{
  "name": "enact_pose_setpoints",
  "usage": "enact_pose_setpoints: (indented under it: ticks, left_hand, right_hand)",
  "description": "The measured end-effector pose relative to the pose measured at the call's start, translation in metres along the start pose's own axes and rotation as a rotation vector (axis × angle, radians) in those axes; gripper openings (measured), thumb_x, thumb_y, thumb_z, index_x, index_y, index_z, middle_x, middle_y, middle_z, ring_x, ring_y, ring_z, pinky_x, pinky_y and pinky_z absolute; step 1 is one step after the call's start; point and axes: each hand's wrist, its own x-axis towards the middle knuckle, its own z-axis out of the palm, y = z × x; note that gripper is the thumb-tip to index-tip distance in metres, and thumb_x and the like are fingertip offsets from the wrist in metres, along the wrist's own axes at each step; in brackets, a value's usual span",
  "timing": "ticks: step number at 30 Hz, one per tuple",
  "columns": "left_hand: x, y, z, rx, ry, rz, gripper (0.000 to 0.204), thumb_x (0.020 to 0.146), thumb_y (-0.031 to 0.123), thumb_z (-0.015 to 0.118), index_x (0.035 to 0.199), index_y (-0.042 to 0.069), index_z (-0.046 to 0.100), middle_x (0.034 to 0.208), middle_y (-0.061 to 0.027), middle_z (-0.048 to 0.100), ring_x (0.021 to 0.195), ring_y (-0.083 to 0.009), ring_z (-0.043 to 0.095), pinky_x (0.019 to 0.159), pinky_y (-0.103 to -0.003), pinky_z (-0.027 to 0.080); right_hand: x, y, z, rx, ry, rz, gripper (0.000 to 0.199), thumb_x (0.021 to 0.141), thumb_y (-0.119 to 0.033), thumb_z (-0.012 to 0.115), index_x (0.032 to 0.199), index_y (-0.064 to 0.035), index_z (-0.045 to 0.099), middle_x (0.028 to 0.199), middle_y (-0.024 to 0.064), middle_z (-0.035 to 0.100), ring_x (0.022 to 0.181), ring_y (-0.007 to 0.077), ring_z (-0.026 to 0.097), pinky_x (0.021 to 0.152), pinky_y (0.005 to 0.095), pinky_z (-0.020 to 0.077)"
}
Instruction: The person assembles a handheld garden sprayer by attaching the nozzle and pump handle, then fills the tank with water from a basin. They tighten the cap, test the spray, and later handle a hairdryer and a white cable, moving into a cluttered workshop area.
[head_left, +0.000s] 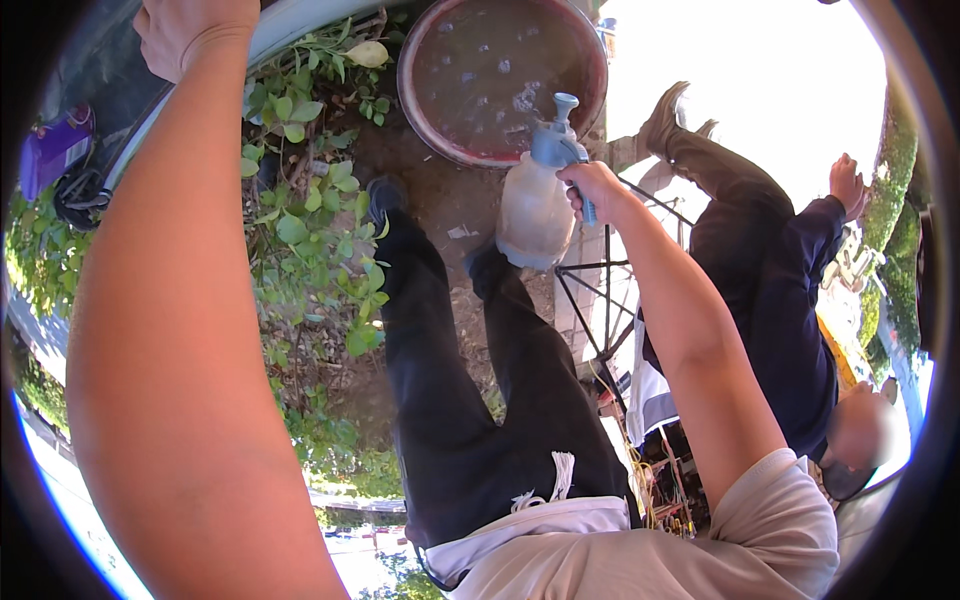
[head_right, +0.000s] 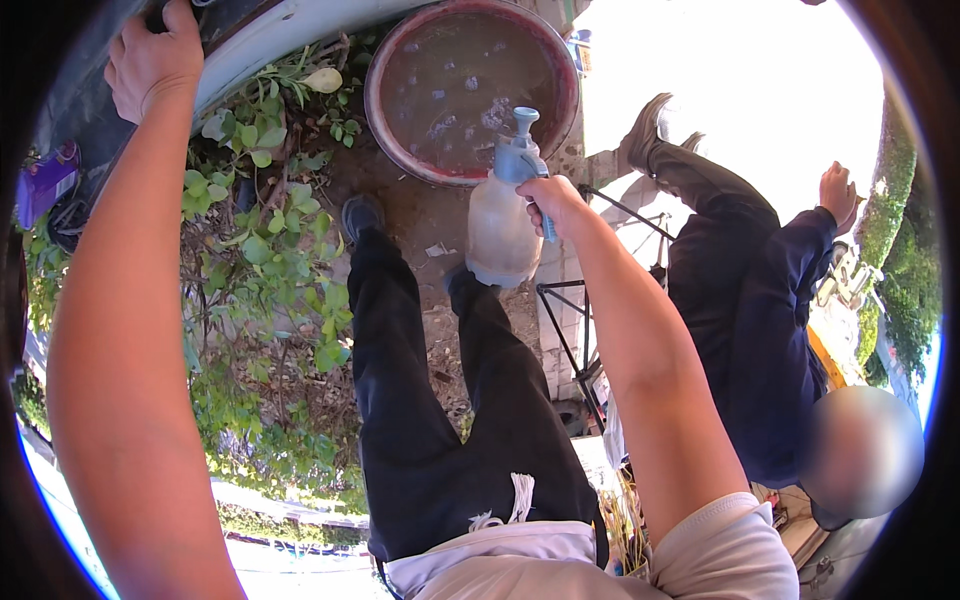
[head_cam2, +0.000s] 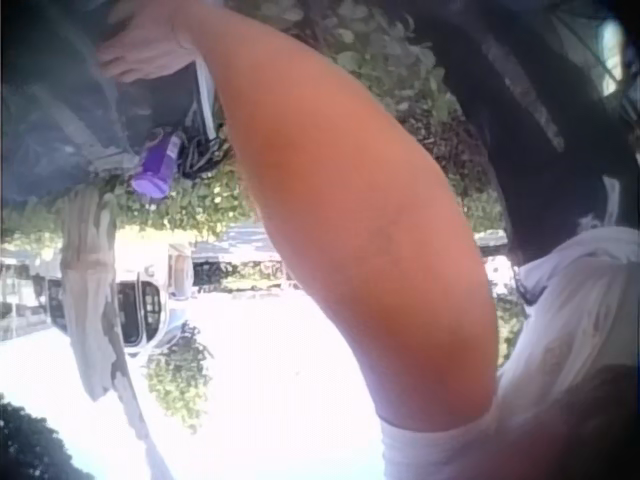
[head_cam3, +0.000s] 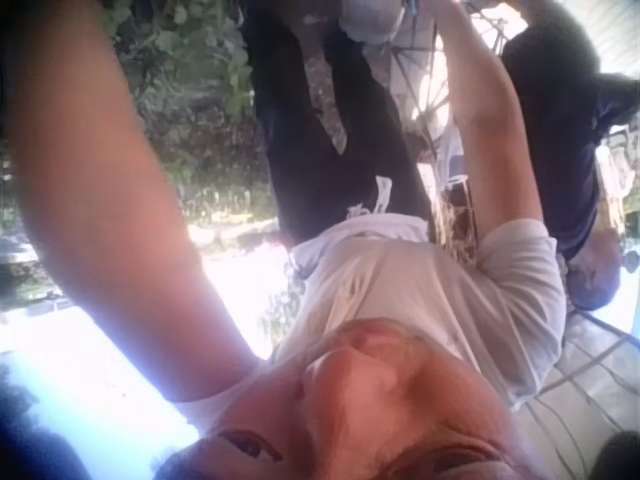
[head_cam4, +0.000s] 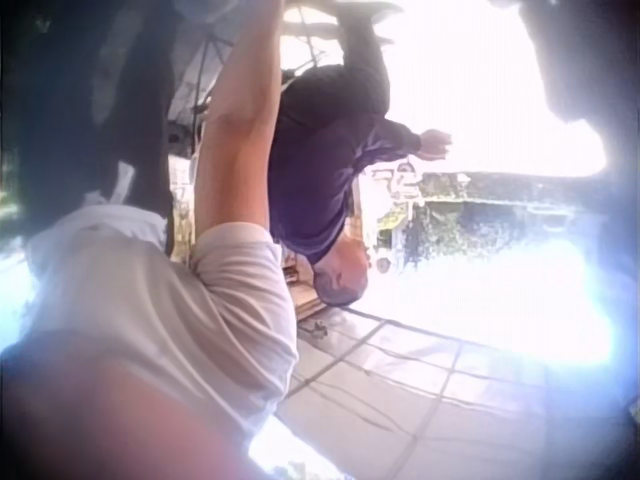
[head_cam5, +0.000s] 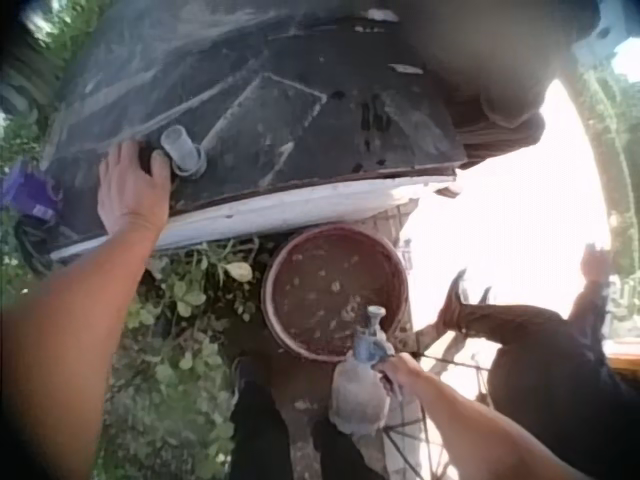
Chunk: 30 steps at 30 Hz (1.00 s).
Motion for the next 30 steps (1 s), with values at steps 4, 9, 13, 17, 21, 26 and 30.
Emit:
enact_pose_setpoints:
  ticks: [4, 9, 13, 17, 21, 26, 30]
  left_hand:
    - [0.005, -0.019, 0.016, -0.039, 0.026, -0.009, 0.055, 0.084, 0.053, 0.046, 0.124, 0.017, 0.058, 0.133, -0.0105, 0.051, 0.124, -0.0319, 0.045, 0.101, -0.044, 0.039]
    - [0.011, -0.029, 0.029, -0.050, 0.018, -0.029, 0.062, 0.081, 0.061, 0.043, 0.128, 0.024, 0.058, 0.137, -0.0069, 0.051, 0.128, -0.0303, 0.044, 0.104, -0.043, 0.038]
    - [0.010, -0.027, 0.029, -0.027, -0.001, -0.056, 0.062, 0.081, 0.061, 0.042, 0.128, 0.024, 0.058, 0.137, -0.0071, 0.052, 0.127, -0.0302, 0.045, 0.103, -0.043, 0.038]
    - [0.009, -0.030, 0.027, -0.025, 0.021, -0.048, 0.061, 0.081, 0.060, 0.043, 0.127, 0.023, 0.059, 0.137, -0.0064, 0.052, 0.127, -0.0302, 0.045, 0.103, -0.043, 0.039]
    - [-0.002, 0.002, -0.002, -0.053, 0.010, 0.002, 0.038, 0.089, 0.035, 0.051, 0.113, 0.007, 0.058, 0.119, -0.0127, 0.055, 0.113, -0.0340, 0.049, 0.094, -0.045, 0.042]
    - [-0.002, -0.002, -0.004, -0.055, 0.041, -0.002, 0.036, 0.088, 0.035, 0.051, 0.111, 0.007, 0.058, 0.116, -0.0131, 0.056, 0.112, -0.0342, 0.050, 0.094, -0.045, 0.042]
    - [0.000, -0.002, -0.005, -0.022, 0.001, 0.001, 0.037, 0.088, 0.035, 0.051, 0.111, 0.006, 0.058, 0.118, -0.0133, 0.055, 0.113, -0.0344, 0.049, 0.095, -0.045, 0.042]
  right_hand:
    - [-0.006, -0.006, -0.003, 0.005, 0.005, -0.016, 0.021, 0.086, -0.016, 0.062, 0.074, -0.0051, 0.049, 0.060, 0.0043, 0.047, 0.046, 0.0155, 0.045, 0.043, 0.0327, 0.0365]
    - [-0.012, -0.006, -0.007, 0.035, 0.011, -0.030, 0.020, 0.087, -0.016, 0.062, 0.075, -0.0046, 0.050, 0.060, 0.0042, 0.047, 0.047, 0.0153, 0.045, 0.043, 0.0333, 0.0363]
    - [-0.022, -0.003, -0.005, 0.048, 0.025, -0.048, 0.018, 0.086, -0.015, 0.062, 0.077, -0.0038, 0.051, 0.060, 0.0042, 0.047, 0.046, 0.0151, 0.045, 0.042, 0.0333, 0.0366]
    - [-0.028, 0.006, -0.003, 0.057, 0.037, -0.103, 0.018, 0.087, -0.017, 0.062, 0.078, -0.0062, 0.050, 0.060, 0.0025, 0.047, 0.047, 0.0144, 0.045, 0.043, 0.0326, 0.0373]
    - [-0.026, 0.025, -0.005, 0.139, 0.043, -0.172, 0.016, 0.087, -0.015, 0.062, 0.080, -0.0059, 0.051, 0.060, 0.0031, 0.048, 0.046, 0.0148, 0.045, 0.041, 0.0322, 0.0383]
    - [-0.026, 0.032, -0.003, 0.148, 0.058, -0.179, 0.015, 0.087, -0.015, 0.062, 0.080, -0.0061, 0.052, 0.060, 0.0031, 0.048, 0.045, 0.0141, 0.045, 0.040, 0.0318, 0.0382]
    - [-0.028, 0.035, 0.000, 0.152, 0.055, -0.165, 0.016, 0.086, -0.015, 0.063, 0.080, -0.0063, 0.052, 0.060, 0.0029, 0.049, 0.045, 0.0139, 0.045, 0.040, 0.0310, 0.0379]
